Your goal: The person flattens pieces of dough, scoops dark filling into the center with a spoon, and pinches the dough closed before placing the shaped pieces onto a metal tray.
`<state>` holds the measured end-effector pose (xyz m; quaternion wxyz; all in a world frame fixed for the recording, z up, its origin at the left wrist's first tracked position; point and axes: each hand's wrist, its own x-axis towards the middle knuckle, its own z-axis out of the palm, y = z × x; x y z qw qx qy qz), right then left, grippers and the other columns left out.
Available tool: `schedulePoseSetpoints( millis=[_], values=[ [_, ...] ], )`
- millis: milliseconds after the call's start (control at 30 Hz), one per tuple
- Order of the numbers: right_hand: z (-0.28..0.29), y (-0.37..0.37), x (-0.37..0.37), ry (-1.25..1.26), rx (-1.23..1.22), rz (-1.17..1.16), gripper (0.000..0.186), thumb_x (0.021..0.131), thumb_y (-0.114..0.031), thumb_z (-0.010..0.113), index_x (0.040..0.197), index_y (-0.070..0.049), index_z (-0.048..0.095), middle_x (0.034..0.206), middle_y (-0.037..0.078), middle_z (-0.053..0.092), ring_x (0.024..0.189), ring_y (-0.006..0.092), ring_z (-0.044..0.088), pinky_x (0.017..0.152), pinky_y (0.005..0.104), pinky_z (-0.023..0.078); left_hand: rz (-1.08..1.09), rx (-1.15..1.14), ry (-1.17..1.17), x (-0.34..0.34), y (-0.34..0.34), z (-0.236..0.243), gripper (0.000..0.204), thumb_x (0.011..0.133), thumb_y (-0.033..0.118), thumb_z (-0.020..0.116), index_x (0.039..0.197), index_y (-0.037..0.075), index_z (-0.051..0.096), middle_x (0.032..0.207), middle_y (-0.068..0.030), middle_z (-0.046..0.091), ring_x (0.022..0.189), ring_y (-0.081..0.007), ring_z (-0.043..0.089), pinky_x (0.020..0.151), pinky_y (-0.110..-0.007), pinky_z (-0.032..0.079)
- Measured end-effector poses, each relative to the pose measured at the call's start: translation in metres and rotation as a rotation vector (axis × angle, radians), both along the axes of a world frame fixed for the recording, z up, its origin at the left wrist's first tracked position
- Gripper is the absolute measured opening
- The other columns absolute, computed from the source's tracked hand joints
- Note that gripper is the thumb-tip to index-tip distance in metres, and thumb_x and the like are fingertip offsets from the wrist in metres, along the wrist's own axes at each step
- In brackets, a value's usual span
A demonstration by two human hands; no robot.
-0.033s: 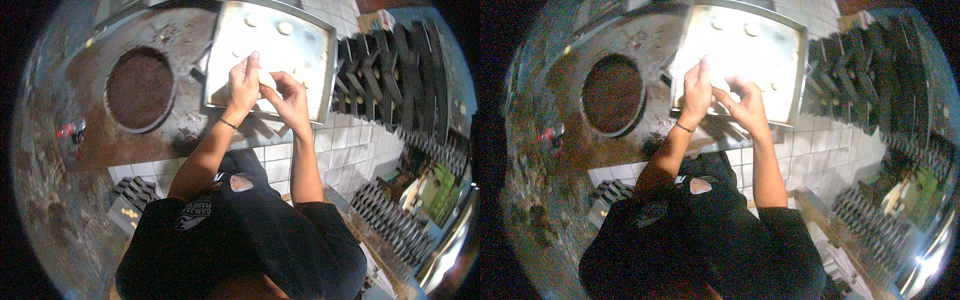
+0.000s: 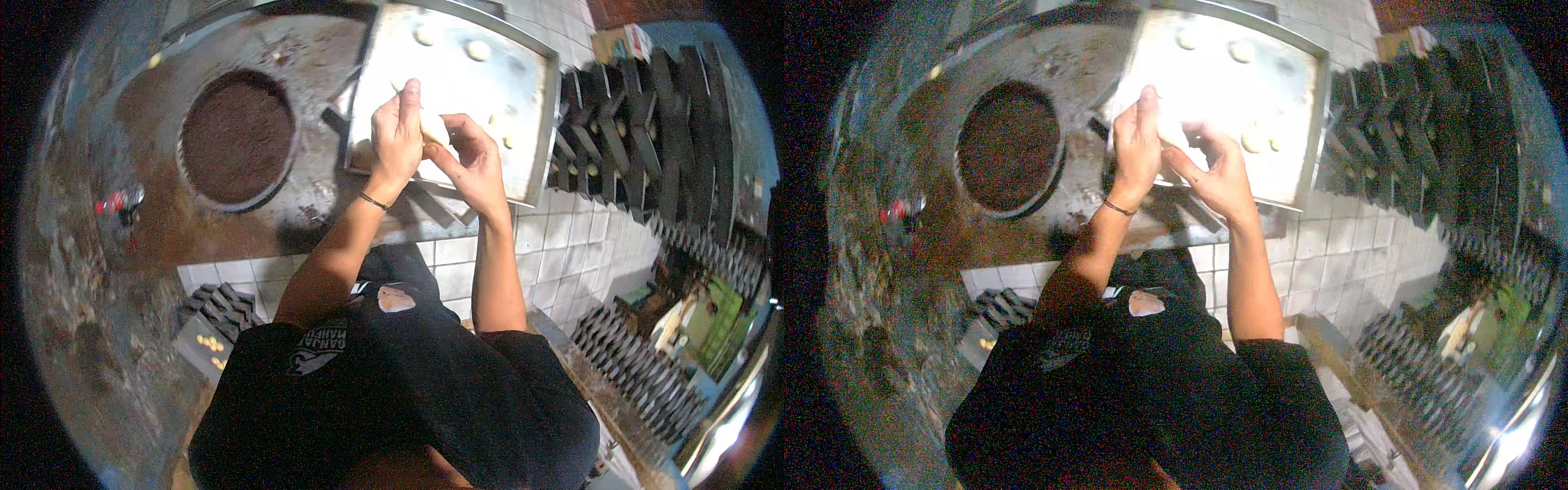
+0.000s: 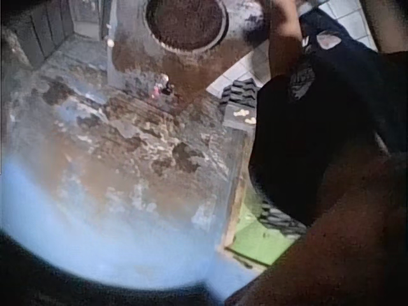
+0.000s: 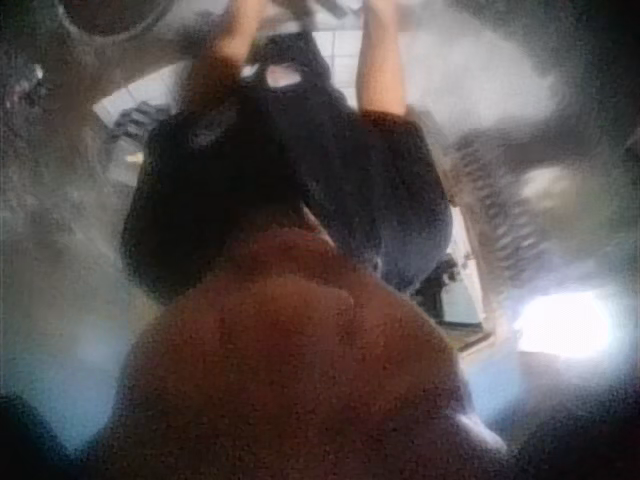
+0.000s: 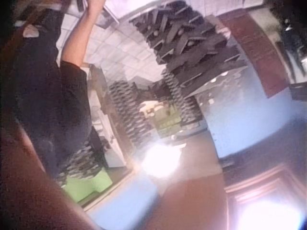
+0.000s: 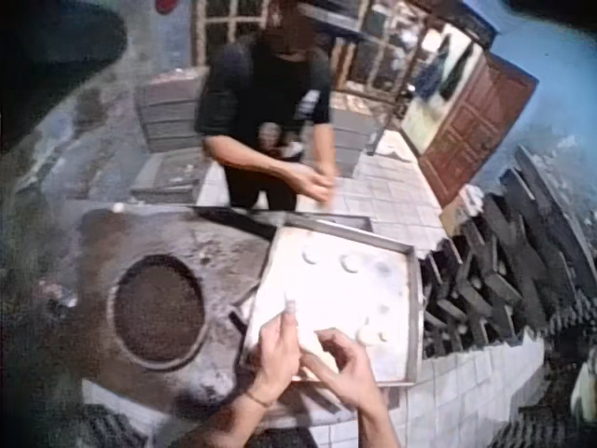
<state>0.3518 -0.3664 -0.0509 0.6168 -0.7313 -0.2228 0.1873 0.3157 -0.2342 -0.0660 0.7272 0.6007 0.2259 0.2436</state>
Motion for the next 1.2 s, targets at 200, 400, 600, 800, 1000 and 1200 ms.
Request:
schedulePoseSetpoints(
  millis=[200,400,600,800,1000,1200],
  values=[
    [0.026,0.147,-0.075,0.036,0.220,-0.191,0.012,0.096,-0.008,0.074,0.099,0.003,0.069,0.087,0.004,0.072,0.077,0.0080,0.063,0.072,0.0228,0.051,0.127,-0.127,-0.100,-0.076,0.099,0.019,0.066,0.108,0.060,0.041,0.088,0.002,0.063,0.081,-0.0007,0.062,0.074,-0.0124,0.057,0.065,-0.030,0.047],
    [0.049,0.208,-0.098,0.182,0.156,0.090,0.027,0.101,-0.020,0.070,0.103,0.005,0.076,0.088,0.004,0.075,0.078,0.0077,0.066,0.070,0.0240,0.053,0.068,-0.409,-0.213,-0.159,0.181,0.036,0.031,0.108,0.041,0.053,0.108,0.010,0.060,0.091,-0.0013,0.068,0.076,-0.0093,0.066,0.066,-0.022,0.053],
    [0.064,0.227,-0.145,-0.003,-0.117,0.393,0.031,0.104,-0.026,0.064,0.107,0.002,0.076,0.092,0.010,0.074,0.084,0.0135,0.066,0.074,0.0286,0.051,-0.184,0.199,-0.235,-0.237,0.206,-0.026,0.059,0.077,0.017,0.089,0.126,0.003,0.060,0.106,-0.0131,0.070,0.101,-0.0274,0.070,0.096,-0.034,0.054],
    [-0.161,0.159,-0.182,-0.369,-1.009,0.326,0.056,0.093,-0.056,0.069,0.090,0.000,0.072,0.095,0.024,0.073,0.088,0.0452,0.072,0.076,0.0536,0.058,-0.014,0.337,0.264,-0.289,0.212,-0.054,0.048,0.078,0.005,0.080,0.123,-0.006,0.064,0.116,-0.0183,0.073,0.108,-0.0256,0.070,0.096,-0.038,0.054],
    [-0.266,0.084,-0.266,-0.498,-0.908,0.499,0.027,0.093,-0.011,0.060,0.119,-0.004,0.060,0.095,0.023,0.072,0.087,0.0477,0.070,0.077,0.0543,0.057,0.116,0.125,0.485,-0.358,0.262,-0.118,0.026,0.083,0.001,0.074,0.109,-0.004,0.072,0.099,-0.0104,0.078,0.089,-0.0158,0.072,0.078,-0.033,0.056],
    [-0.124,0.187,-0.189,-0.434,-0.858,0.632,0.033,0.092,-0.006,0.055,0.124,-0.008,0.063,0.116,0.024,0.068,0.105,0.0446,0.067,0.086,0.0501,0.057,0.244,0.028,0.631,-0.392,0.288,-0.104,0.021,0.089,0.011,0.079,0.105,0.000,0.073,0.084,-0.0011,0.072,0.061,-0.0060,0.061,0.055,-0.028,0.048]
  ],
)
